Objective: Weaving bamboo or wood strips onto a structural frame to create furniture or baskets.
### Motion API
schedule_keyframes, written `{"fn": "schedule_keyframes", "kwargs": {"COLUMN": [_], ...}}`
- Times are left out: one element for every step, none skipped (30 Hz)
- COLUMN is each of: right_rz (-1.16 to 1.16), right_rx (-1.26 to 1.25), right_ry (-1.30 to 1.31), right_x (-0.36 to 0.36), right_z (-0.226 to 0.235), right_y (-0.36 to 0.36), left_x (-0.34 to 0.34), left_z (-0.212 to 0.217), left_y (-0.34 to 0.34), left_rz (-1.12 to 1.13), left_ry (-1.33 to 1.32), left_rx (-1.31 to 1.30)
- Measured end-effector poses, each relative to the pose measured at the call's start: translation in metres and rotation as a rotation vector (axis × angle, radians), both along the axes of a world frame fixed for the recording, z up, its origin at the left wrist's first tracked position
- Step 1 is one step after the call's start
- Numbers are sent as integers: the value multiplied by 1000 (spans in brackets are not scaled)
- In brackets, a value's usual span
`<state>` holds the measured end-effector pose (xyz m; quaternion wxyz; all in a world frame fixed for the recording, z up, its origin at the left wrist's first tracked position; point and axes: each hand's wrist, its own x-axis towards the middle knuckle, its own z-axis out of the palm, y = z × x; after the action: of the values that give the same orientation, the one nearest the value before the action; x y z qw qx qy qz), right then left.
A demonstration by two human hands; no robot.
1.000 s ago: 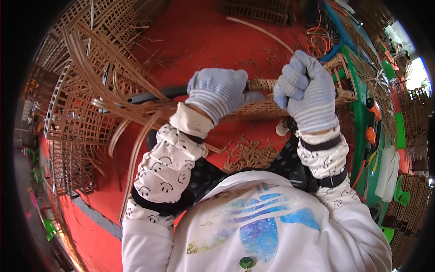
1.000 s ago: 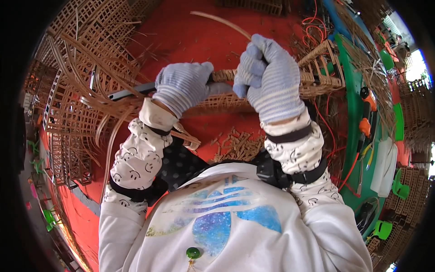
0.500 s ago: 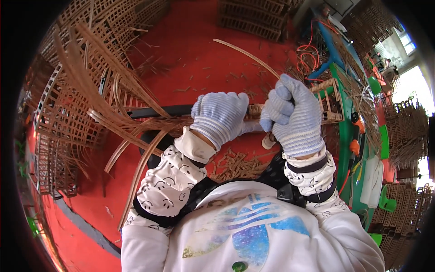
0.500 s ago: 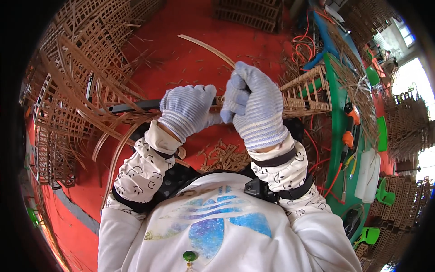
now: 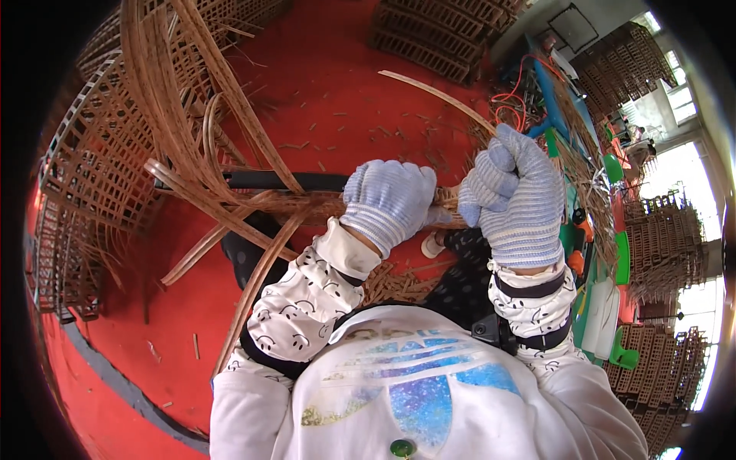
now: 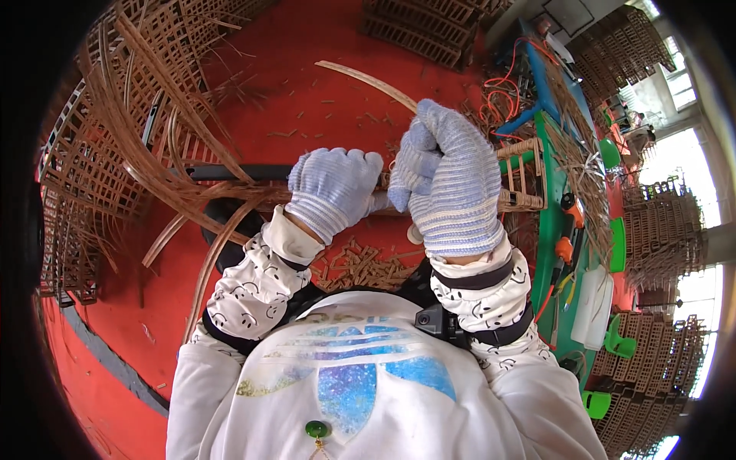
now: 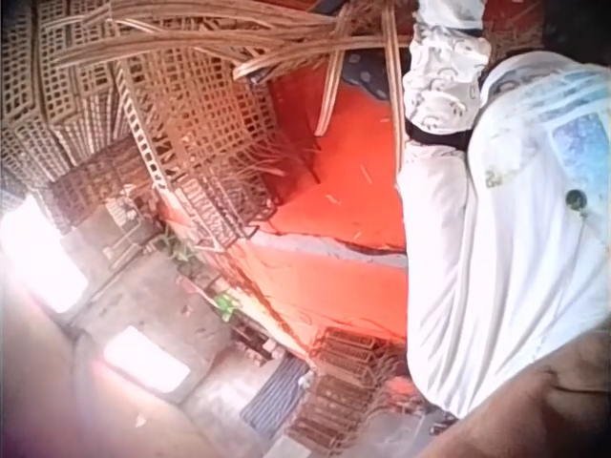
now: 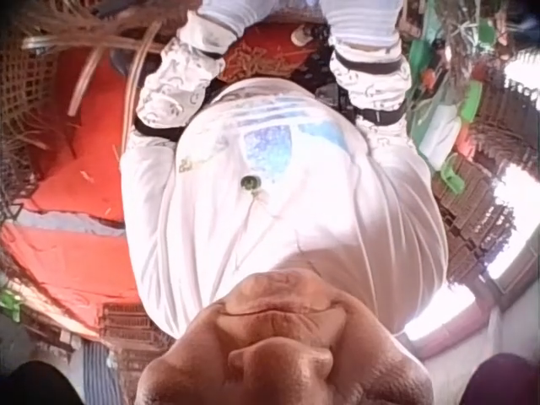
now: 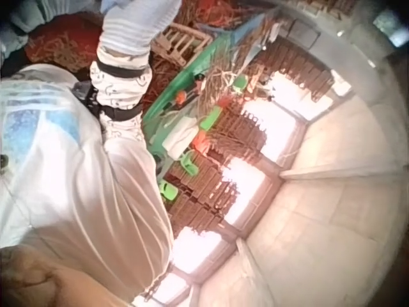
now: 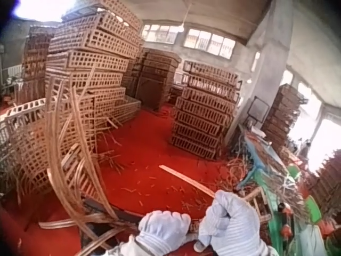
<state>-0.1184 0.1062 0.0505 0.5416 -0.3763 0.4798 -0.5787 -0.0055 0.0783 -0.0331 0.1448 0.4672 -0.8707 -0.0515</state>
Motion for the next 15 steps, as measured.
{"fn": "schedule_keyframes", "kwargs": {"right_rz": [-1, 36, 63, 89, 78, 95, 121, 121, 142, 153, 166, 159, 154, 212, 215], "right_rx": [-1, -1, -4, 5, 5, 8, 15, 66, 140, 193, 246, 298, 355, 415, 436], "right_ry": [1, -43, -87, -110, -113, -108, -106, -44, -40, -41, -43, -23, -5, -7, 47], "right_x": [0, 0, -1, -1, -3, -7, -6, 0, 1, 1, 1, 2, 3, 1, 3], "right_z": [1, 1, 1, 0, -3, -7, -9, -8, -13, -21, -31, -40, -49, -56, -59], "right_y": [-2, -6, -10, -13, -20, -28, -35, -40, -56, -69, -81, -94, -103, -108, -110], "left_x": [0, 1, 0, 0, 0, -1, 0, 1, 3, 4, 4, 4, 4, 4, 4], "left_z": [-2, -5, -10, -12, -13, -11, -12, -20, -18, -15, -12, -11, -9, -7, -4], "left_y": [2, 3, 2, 1, 2, 4, 7, 9, 12, 15, 15, 15, 15, 14, 14], "left_rz": [7, 6, -5, -16, -27, -26, -17, -13, -24, 0, 25, 11, 3, -18, -36], "left_ry": [22, 21, 57, 93, 91, 118, 142, 253, 243, 293, 341, 379, 367, 343, 320], "left_rx": [-34, -33, -93, -152, -151, -191, -227, -338, -334, -289, -244, -193, -187, -204, -221]}}
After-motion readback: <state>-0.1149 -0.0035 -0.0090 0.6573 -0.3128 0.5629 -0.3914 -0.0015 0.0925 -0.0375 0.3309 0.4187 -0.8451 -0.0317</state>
